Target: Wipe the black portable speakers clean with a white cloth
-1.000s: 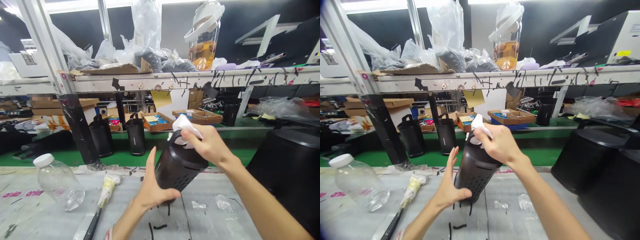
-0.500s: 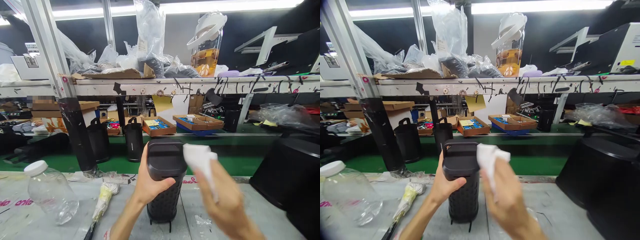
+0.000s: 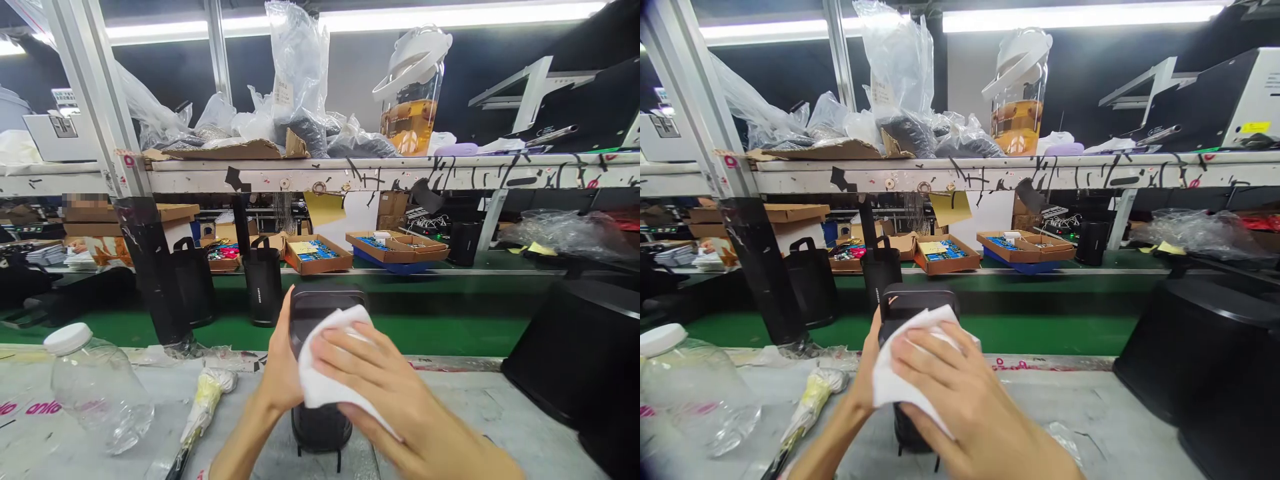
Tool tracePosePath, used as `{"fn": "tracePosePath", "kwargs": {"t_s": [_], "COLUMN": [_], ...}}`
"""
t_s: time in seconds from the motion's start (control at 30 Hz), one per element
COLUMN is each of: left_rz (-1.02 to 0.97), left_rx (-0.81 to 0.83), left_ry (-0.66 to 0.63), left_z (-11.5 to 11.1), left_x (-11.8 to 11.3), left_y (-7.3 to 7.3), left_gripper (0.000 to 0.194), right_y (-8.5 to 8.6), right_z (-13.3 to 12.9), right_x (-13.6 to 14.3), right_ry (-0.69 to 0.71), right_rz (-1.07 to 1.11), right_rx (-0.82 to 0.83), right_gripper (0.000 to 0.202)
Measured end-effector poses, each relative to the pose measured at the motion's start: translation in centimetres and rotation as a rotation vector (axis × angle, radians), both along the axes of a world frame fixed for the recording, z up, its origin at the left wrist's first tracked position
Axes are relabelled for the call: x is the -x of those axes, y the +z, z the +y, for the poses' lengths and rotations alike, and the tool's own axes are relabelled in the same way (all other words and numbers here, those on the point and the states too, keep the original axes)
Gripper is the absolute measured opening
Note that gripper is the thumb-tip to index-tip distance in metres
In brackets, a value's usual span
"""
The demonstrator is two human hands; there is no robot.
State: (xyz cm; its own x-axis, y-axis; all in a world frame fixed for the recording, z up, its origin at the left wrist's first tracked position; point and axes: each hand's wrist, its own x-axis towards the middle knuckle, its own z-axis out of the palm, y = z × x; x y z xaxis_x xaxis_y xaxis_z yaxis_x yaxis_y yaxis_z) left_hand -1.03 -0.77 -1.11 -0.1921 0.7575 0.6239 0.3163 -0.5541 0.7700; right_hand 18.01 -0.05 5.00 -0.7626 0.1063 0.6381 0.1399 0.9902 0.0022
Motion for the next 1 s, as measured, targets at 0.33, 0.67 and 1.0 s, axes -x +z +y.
{"fn": "tracePosePath", "kwargs": {"t_s": [0.33, 0.67, 1.0], "left_rz": [-0.157, -0.271, 0.037], "left_rx": [0.000, 0.130, 0.225], "left_ry": [-0.149, 0.051, 0.181], "left_z": [0.3, -0.7, -1.8], "left_x": [-0.1, -2.7, -4.3], "left_y": [-0.1, 1.0, 1.4], "left_gripper": [0.107, 0.097, 0.080], "right_y": [0.7, -4.2, -6.7], "right_z": [5.6, 2.4, 8.4], "right_x": [-6.6, 1.6, -0.3], "right_ry": [-0.685, -0.171, -0.158], "right_rz": [0.651, 0.513, 0.881], "right_rx": [0.893, -0.239, 0.618], "right_gripper": [0.056, 0.039, 0.041]}}
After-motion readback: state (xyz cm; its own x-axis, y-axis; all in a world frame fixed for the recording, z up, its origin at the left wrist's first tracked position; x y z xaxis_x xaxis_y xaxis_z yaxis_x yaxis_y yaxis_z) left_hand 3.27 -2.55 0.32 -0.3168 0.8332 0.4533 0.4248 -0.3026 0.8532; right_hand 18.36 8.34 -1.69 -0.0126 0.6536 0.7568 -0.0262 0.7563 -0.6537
